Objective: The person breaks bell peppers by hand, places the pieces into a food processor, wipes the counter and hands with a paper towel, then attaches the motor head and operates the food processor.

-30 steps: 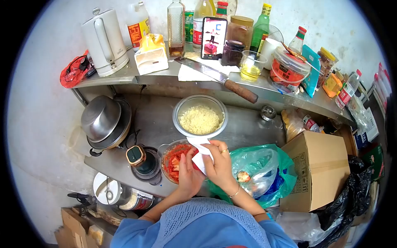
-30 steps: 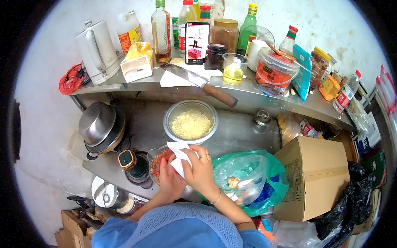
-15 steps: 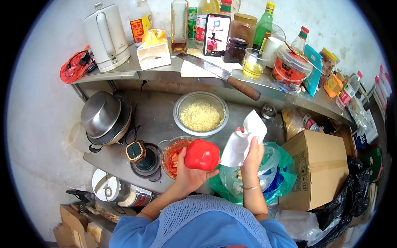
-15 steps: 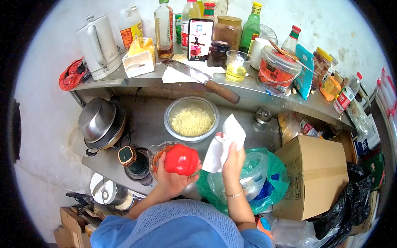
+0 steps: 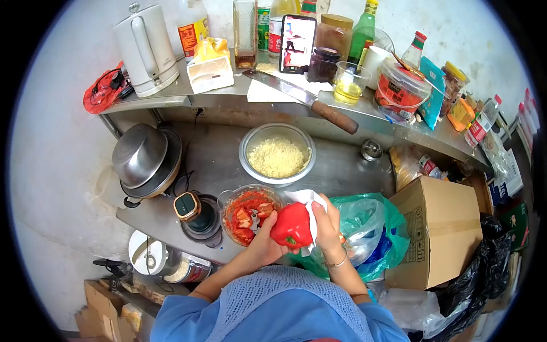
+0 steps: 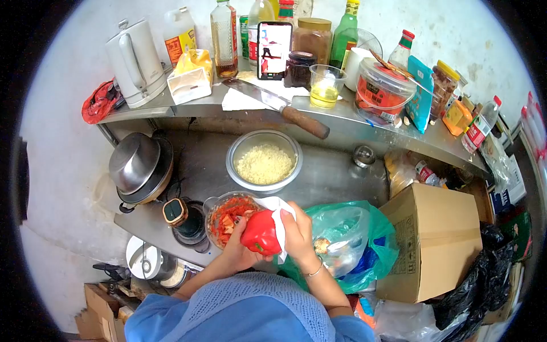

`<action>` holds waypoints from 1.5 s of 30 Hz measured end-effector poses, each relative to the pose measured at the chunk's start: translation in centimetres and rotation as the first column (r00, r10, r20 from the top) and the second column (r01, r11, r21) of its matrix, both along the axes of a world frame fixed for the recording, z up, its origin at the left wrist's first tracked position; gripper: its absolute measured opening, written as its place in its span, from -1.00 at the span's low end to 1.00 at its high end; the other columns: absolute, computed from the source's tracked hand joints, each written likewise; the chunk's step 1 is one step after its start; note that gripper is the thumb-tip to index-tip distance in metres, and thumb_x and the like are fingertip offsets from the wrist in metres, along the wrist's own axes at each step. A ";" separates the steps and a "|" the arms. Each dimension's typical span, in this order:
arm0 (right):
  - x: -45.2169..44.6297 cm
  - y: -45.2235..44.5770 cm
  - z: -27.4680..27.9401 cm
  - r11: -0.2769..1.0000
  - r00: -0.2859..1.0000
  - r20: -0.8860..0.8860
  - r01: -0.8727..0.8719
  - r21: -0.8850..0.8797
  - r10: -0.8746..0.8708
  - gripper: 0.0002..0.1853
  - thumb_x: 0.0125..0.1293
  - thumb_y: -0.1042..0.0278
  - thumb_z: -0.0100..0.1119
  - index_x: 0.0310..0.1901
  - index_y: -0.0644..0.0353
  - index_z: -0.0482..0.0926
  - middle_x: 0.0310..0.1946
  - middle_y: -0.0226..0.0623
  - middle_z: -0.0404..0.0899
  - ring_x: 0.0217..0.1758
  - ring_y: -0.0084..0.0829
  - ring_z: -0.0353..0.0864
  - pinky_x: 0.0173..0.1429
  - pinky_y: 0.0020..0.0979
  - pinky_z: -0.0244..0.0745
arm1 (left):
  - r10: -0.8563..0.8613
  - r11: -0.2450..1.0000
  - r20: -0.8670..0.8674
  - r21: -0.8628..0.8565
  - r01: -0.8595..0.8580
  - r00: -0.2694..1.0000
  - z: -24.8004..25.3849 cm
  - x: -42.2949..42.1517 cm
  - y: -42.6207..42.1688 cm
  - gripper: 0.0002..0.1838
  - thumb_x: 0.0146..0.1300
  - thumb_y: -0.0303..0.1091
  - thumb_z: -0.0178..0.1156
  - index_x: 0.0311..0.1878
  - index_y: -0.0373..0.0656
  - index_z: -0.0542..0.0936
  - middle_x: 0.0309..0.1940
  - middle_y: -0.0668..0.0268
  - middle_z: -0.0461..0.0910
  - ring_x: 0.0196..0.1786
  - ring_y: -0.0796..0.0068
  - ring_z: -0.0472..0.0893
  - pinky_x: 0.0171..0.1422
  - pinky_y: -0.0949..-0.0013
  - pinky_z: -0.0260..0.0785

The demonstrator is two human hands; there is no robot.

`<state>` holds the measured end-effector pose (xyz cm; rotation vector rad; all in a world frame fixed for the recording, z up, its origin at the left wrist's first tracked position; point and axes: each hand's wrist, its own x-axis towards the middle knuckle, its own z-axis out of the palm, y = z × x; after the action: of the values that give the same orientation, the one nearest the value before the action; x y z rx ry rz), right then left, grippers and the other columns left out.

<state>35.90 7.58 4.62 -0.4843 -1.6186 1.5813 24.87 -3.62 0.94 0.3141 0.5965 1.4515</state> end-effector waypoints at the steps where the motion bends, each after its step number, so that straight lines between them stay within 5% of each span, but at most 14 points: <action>1: 0.2 0.3 -0.2 0.999 0.999 0.046 -0.024 0.045 0.022 -0.74 0.32 0.31 -0.10 -0.28 0.34 0.52 -0.48 -0.35 0.50 -0.43 -0.61 0.40 -0.35 -0.54 0.31 | 0.004 1.000 0.031 -0.015 -0.003 1.000 -0.1 0.0 -0.1 -0.26 0.21 0.37 -0.22 0.27 0.02 0.25 0.04 0.23 0.47 -0.06 0.24 0.54 -0.26 0.21 0.43; 7: 0.0 4.1 -3.9 0.929 0.963 -0.109 0.201 -0.310 -0.245 -0.69 0.34 0.21 -0.06 -0.18 0.33 0.52 -0.35 -0.27 0.58 -0.35 -0.53 0.54 -0.27 -0.49 0.45 | 0.011 1.000 0.223 0.016 -0.015 0.975 0.9 -0.6 -0.7 -0.24 0.18 0.36 -0.17 0.31 0.06 0.21 0.10 0.16 0.43 -0.03 0.14 0.55 -0.25 0.18 0.46; 9: 0.1 4.2 0.0 0.820 0.844 -0.448 -0.018 -0.573 -0.294 -0.59 0.36 0.10 -0.11 -0.08 0.34 0.47 -0.30 -0.18 0.59 -0.27 -0.37 0.59 -0.17 -0.34 0.52 | 0.029 0.991 0.310 0.116 -0.068 0.950 1.4 -1.2 0.2 -0.23 0.20 0.35 -0.17 0.32 -0.01 0.20 0.12 0.11 0.41 0.00 0.09 0.53 -0.16 0.15 0.49; 14: 0.4 2.6 2.8 0.838 0.612 -0.789 -0.456 -0.300 0.050 -0.21 0.33 -0.19 -0.26 0.37 0.29 -0.10 0.29 -0.06 0.16 0.38 -0.10 0.10 0.43 -0.08 -0.01 | 0.086 0.963 0.367 0.207 -0.171 0.926 2.6 -2.1 2.0 -0.25 0.25 0.27 -0.18 0.30 -0.15 0.20 0.17 0.14 0.38 0.12 0.10 0.47 0.09 0.03 0.43; 15: 0.1 1.9 1.9 0.899 0.753 -0.656 -0.324 -0.295 0.056 -0.17 0.27 -0.19 -0.10 0.36 0.30 -0.04 0.29 -0.06 0.17 0.36 -0.07 0.13 0.42 -0.10 0.01 | 0.081 0.965 0.368 0.204 -0.165 0.926 2.8 -1.7 2.1 -0.25 0.25 0.27 -0.18 0.30 -0.15 0.20 0.17 0.14 0.38 0.12 0.10 0.47 0.09 0.03 0.43; 16: -0.1 2.2 1.6 0.988 0.896 -0.418 -0.127 0.085 0.151 -0.17 0.22 -0.11 0.03 0.34 0.30 0.01 0.29 -0.03 0.17 0.35 -0.07 0.16 0.42 -0.14 0.01 | 0.137 0.962 0.369 0.171 -0.212 0.919 3.2 -1.3 2.1 -0.27 0.26 0.27 -0.19 0.30 -0.11 0.21 0.17 0.14 0.38 0.12 0.13 0.47 0.10 0.07 0.41; 19: -1.4 0.7 5.2 0.647 0.983 0.157 -0.060 0.760 -0.094 -0.25 0.06 0.05 0.26 0.24 0.24 0.27 0.27 0.10 0.17 0.33 0.06 0.17 0.35 -0.20 0.09 | 0.383 0.917 -0.089 0.153 -0.367 0.920 6.3 1.1 1.8 -0.36 0.31 0.26 -0.31 0.31 0.09 0.23 0.20 0.25 0.36 0.24 0.29 0.37 0.30 0.14 0.21; 20: -1.6 -0.1 5.6 0.796 0.990 0.144 -0.089 0.598 0.003 -0.38 0.00 0.34 0.29 0.16 0.22 0.37 0.18 0.09 0.28 0.21 0.03 0.33 0.24 -0.23 0.26 | 0.320 0.941 0.045 0.101 -0.323 0.946 5.7 0.8 1.9 -0.35 0.30 0.28 -0.32 0.30 0.09 0.23 0.19 0.28 0.37 0.22 0.30 0.39 0.26 0.13 0.25; 27: -2.1 0.5 2.5 0.659 0.989 0.096 0.003 0.753 -0.115 -0.57 0.02 0.51 0.17 0.01 0.25 0.49 0.03 0.08 0.44 0.03 0.00 0.48 0.11 -0.24 0.39 | -0.038 0.949 0.244 0.312 -0.041 0.969 -0.4 -2.0 1.5 -0.29 0.23 0.38 -0.31 0.28 0.14 0.25 0.15 0.34 0.42 0.15 0.34 0.45 0.04 0.14 0.43; 33: -1.7 -0.7 0.0 0.725 0.982 -0.016 0.151 0.672 -0.189 -0.68 0.13 0.52 0.08 -0.04 0.34 0.49 0.00 0.08 0.49 0.07 -0.04 0.49 0.13 -0.24 0.38 | 0.199 0.980 0.055 0.011 -0.200 0.979 0.9 -0.6 1.2 -0.31 0.22 0.35 -0.22 0.27 0.09 0.26 0.17 0.32 0.40 0.14 0.33 0.45 0.03 0.16 0.41; 37: -0.2 0.3 -2.0 0.892 0.911 -0.166 0.407 0.197 -0.379 -0.72 0.36 0.40 -0.06 0.03 0.36 0.42 -0.06 -0.17 0.49 -0.05 -0.39 0.51 0.06 -0.37 0.39 | 0.172 0.980 0.098 0.079 -0.180 0.980 1.5 -0.6 1.3 -0.31 0.19 0.22 -0.02 0.30 0.03 0.22 0.20 0.25 0.35 0.17 0.24 0.42 0.08 0.13 0.38; 41: 2.1 0.9 0.5 0.968 0.948 -0.203 0.231 -0.097 -0.246 -0.74 0.36 0.48 -0.12 0.03 0.36 0.42 -0.05 -0.18 0.46 -0.05 -0.41 0.49 0.08 -0.43 0.36 | 0.270 0.945 0.069 0.172 -0.278 0.960 1.8 -1.7 1.0 -0.32 0.19 0.06 0.06 0.33 0.05 0.12 0.27 0.17 0.22 0.24 0.10 0.34 0.11 -0.04 0.37; 42: 2.9 2.1 -1.0 0.944 0.965 -0.074 0.263 0.197 -0.253 -0.75 0.31 0.54 -0.10 -0.02 0.35 0.46 -0.03 -0.20 0.46 -0.04 -0.41 0.48 0.10 -0.43 0.34 | 0.276 0.941 0.139 0.165 -0.297 0.951 1.9 -1.9 0.9 -0.32 0.18 0.02 0.08 0.33 0.05 0.12 0.27 0.17 0.23 0.24 0.09 0.33 0.11 -0.07 0.36; 45: 4.2 2.2 -2.5 0.986 0.991 0.064 0.110 0.129 -0.119 -0.82 0.29 0.53 -0.03 -0.17 0.31 0.57 -0.05 -0.24 0.51 0.03 -0.46 0.45 0.10 -0.50 0.30 | 0.351 0.909 0.125 0.191 -0.369 0.928 2.9 -2.0 0.8 -0.30 0.14 -0.12 0.15 0.32 0.00 0.12 0.26 0.17 0.22 0.25 0.12 0.33 0.16 -0.06 0.34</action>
<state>40.14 9.73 2.07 -0.5621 -1.7005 1.3824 22.85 -2.83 3.81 0.3148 0.4422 1.8841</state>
